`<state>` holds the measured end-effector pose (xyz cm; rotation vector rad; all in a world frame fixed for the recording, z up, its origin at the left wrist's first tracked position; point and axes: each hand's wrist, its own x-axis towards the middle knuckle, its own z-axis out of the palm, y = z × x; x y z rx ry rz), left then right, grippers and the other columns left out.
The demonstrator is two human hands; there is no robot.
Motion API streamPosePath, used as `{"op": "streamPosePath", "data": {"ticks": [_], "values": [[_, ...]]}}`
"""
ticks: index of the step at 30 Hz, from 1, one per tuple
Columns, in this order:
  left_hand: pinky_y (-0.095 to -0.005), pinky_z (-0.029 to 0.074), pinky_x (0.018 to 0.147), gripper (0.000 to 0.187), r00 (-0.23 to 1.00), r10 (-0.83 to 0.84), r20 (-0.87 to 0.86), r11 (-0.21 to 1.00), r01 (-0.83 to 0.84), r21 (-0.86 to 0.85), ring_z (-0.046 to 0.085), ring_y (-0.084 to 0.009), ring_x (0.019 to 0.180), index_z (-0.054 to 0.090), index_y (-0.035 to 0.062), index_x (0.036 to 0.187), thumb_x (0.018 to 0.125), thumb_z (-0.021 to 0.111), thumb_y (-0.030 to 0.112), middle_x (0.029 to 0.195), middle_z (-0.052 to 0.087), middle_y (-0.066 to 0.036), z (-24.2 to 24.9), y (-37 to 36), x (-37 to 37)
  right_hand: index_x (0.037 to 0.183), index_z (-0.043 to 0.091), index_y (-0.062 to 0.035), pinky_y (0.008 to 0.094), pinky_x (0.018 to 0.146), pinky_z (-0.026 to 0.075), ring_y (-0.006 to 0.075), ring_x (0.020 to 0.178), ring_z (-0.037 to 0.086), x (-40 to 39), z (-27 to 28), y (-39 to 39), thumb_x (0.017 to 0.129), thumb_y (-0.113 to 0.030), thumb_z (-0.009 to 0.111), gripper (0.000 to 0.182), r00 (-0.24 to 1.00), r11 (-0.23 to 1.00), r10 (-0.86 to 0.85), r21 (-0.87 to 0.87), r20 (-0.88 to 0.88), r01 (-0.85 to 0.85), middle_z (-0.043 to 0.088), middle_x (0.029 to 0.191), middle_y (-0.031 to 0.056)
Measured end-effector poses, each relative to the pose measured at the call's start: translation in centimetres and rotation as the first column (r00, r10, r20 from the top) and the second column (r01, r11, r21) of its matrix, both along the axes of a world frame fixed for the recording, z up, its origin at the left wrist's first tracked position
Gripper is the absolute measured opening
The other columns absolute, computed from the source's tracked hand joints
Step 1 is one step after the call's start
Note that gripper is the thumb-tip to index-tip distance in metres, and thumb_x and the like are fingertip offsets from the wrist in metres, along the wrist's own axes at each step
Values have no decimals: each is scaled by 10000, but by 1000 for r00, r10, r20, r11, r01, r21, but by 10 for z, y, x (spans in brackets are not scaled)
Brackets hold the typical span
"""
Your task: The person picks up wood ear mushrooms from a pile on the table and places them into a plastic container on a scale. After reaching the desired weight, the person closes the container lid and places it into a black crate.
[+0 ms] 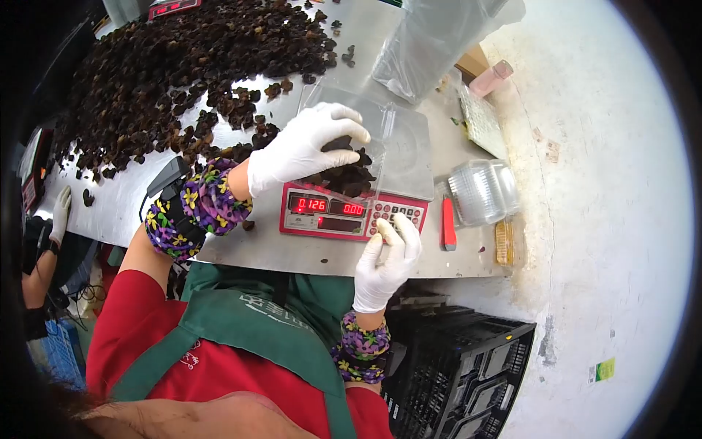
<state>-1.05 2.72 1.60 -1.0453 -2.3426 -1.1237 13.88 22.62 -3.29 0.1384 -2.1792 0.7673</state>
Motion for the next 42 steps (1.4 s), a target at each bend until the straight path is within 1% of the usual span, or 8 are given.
{"op": "streamPosePath", "data": {"ticks": [6, 12, 19, 21, 27, 32, 38, 42], "values": [[-326, 507, 671, 130, 885, 430, -178, 899, -401, 177, 637, -232, 734, 722, 88, 963, 848, 764, 44, 848, 670, -68, -37, -88, 34, 1055, 705, -10, 421, 1016, 471, 315, 1154, 600, 8, -5, 14, 908, 8, 637, 163, 999, 999, -32, 8, 33, 31, 626, 1213, 145], [-451, 514, 650, 96, 950, 285, -124, 786, -306, -537, 650, -321, 781, 700, 101, 889, 810, 654, 127, 805, 624, -114, -113, -122, 79, 1056, 700, 9, 426, 1033, 461, 321, 1160, 601, 1, -10, 5, 907, 24, 624, 168, 998, 1000, -22, 19, 53, 21, 634, 1210, 167], [-464, 469, 642, 111, 932, 286, -221, 891, -343, -296, 601, -349, 760, 627, 88, 816, 780, 609, 192, 832, 622, -147, -127, -121, 75, 1101, 675, 39, 402, 997, 493, 304, 1093, 634, -5, -9, -8, 985, -23, 546, 185, 975, 983, 166, 101, -149, -152, 662, 1140, 202], [-455, 461, 780, 218, 920, 343, -190, 889, -384, -252, 579, -335, 968, 588, 113, 960, 805, 664, 248, 1037, 594, -121, -121, -121, 85, 1102, 675, 34, 398, 990, 493, 301, 1083, 634, 0, -9, -33, 984, -30, 550, 184, 953, 957, 282, 107, -111, -271, 662, 1132, 196], [-421, 494, 713, 145, 831, 541, -130, 833, -508, 218, 628, -313, 813, 618, 119, 995, 888, 678, 196, 863, 631, -71, -105, -154, 137, 1105, 676, 19, 387, 968, 495, 290, 1051, 636, 20, -40, -95, 980, -49, 563, 181, 777, 795, 585, 28, 232, -606, 662, 1107, 176], [-417, 538, 754, 119, 510, 860, -33, 491, -808, 326, 663, -320, 840, 678, 120, 1003, 888, 706, 138, 914, 676, -95, -128, -213, 213, 1065, 681, 2, 402, 891, 499, 302, 963, 633, 15, -72, -124, 953, -36, 578, 156, 684, 707, 686, -7, 249, -707, 664, 1032, 149], [-438, 504, 826, 181, -287, 948, 137, -305, -942, 138, 629, -318, 933, 681, 128, 1054, 881, 670, 178, 955, 659, -106, -178, -278, 311, 1010, 687, -1, 427, 826, 503, 324, 904, 631, 6, -116, -129, 899, 2, 595, 144, 686, 713, 689, -47, 235, -700, 672, 960, 136], [-485, 457, 913, 384, -390, 919, 61, -393, -919, 37, 553, -349, 1076, 632, 184, 1231, 849, 666, 200, 1095, 594, -122, -184, -268, 313, 1005, 692, 2, 431, 827, 504, 330, 914, 629, 8, -120, -128, 899, 2, 591, 146, 715, 761, 636, -87, 290, -643, 677, 955, 142]]}}
